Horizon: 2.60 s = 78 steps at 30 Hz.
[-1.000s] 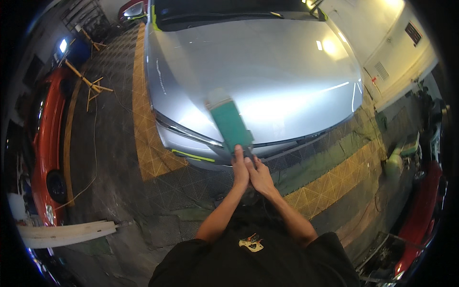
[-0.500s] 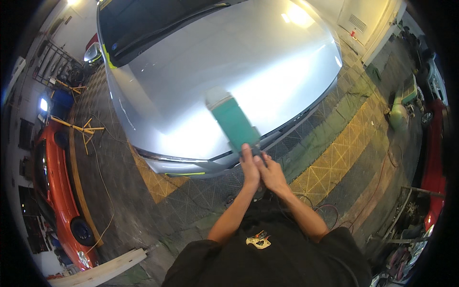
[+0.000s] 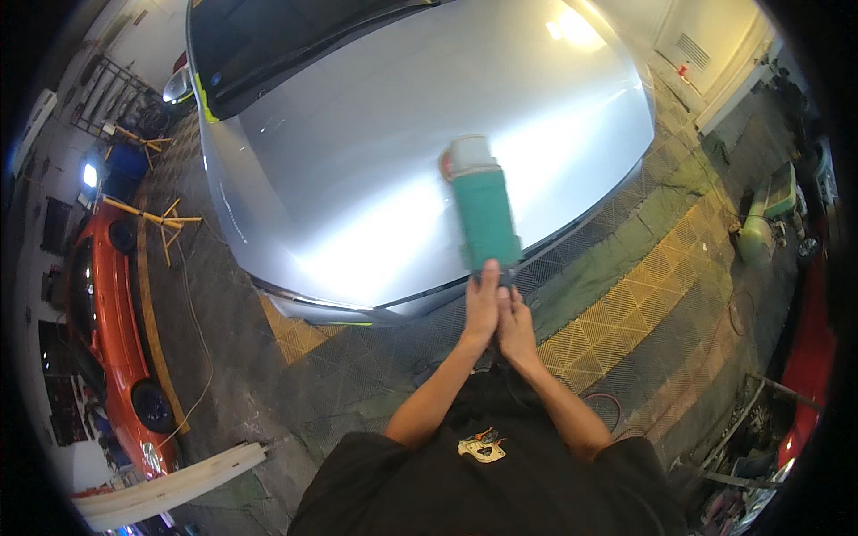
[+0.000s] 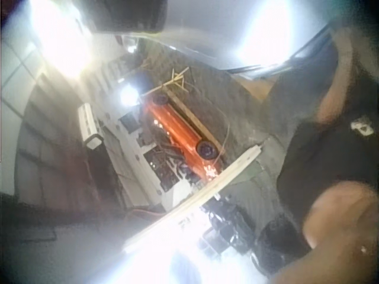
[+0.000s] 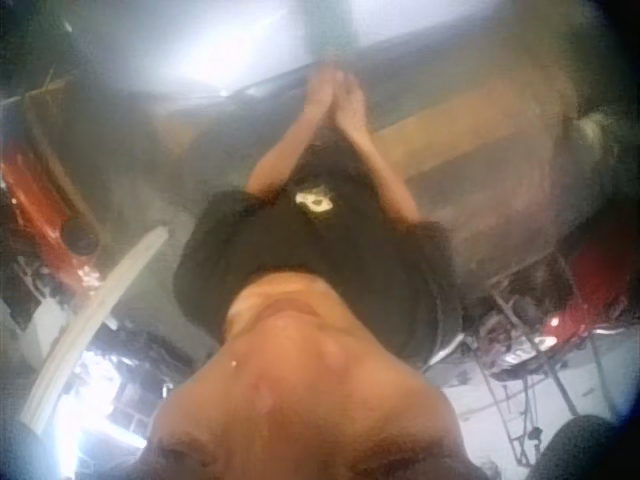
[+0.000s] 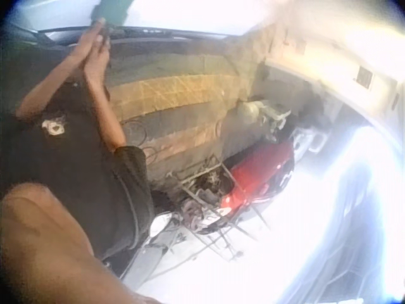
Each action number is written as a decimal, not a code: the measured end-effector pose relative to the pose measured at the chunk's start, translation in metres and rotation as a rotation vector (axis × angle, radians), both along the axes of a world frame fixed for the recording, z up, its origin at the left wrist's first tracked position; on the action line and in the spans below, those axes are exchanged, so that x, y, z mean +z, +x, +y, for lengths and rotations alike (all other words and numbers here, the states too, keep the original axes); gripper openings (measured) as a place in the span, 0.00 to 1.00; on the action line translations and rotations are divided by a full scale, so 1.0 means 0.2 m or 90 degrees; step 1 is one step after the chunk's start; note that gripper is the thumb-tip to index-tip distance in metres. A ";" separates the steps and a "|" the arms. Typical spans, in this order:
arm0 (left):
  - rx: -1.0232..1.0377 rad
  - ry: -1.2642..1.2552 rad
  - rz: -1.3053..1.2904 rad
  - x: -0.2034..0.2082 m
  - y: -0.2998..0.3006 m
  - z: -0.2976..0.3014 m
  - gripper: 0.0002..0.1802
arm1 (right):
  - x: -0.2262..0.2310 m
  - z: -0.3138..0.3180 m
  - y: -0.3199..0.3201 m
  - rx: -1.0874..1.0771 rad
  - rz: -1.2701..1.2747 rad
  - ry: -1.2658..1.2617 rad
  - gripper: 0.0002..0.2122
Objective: The person uses a green electric polishing machine to buff the hood of a silver car. They move the tool in circular and sweeping motions across the surface, covering the center and edges of the hood.
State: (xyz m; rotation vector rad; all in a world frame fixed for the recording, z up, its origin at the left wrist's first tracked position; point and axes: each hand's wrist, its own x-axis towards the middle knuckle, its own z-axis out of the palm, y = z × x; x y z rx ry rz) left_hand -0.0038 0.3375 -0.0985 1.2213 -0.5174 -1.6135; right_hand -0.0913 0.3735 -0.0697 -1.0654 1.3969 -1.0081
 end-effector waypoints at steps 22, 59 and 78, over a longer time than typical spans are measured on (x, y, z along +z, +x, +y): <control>0.442 -0.027 0.080 0.38 0.16 -0.20 0.40 | 0.32 -0.47 0.14 0.447 0.135 0.034 0.45; 0.203 -0.116 0.091 0.41 0.78 0.04 0.41 | 0.33 0.03 0.15 0.364 0.132 0.208 0.37; 0.264 -0.094 0.169 0.57 1.20 -0.36 0.34 | 0.60 -0.43 0.69 0.392 0.180 0.203 0.37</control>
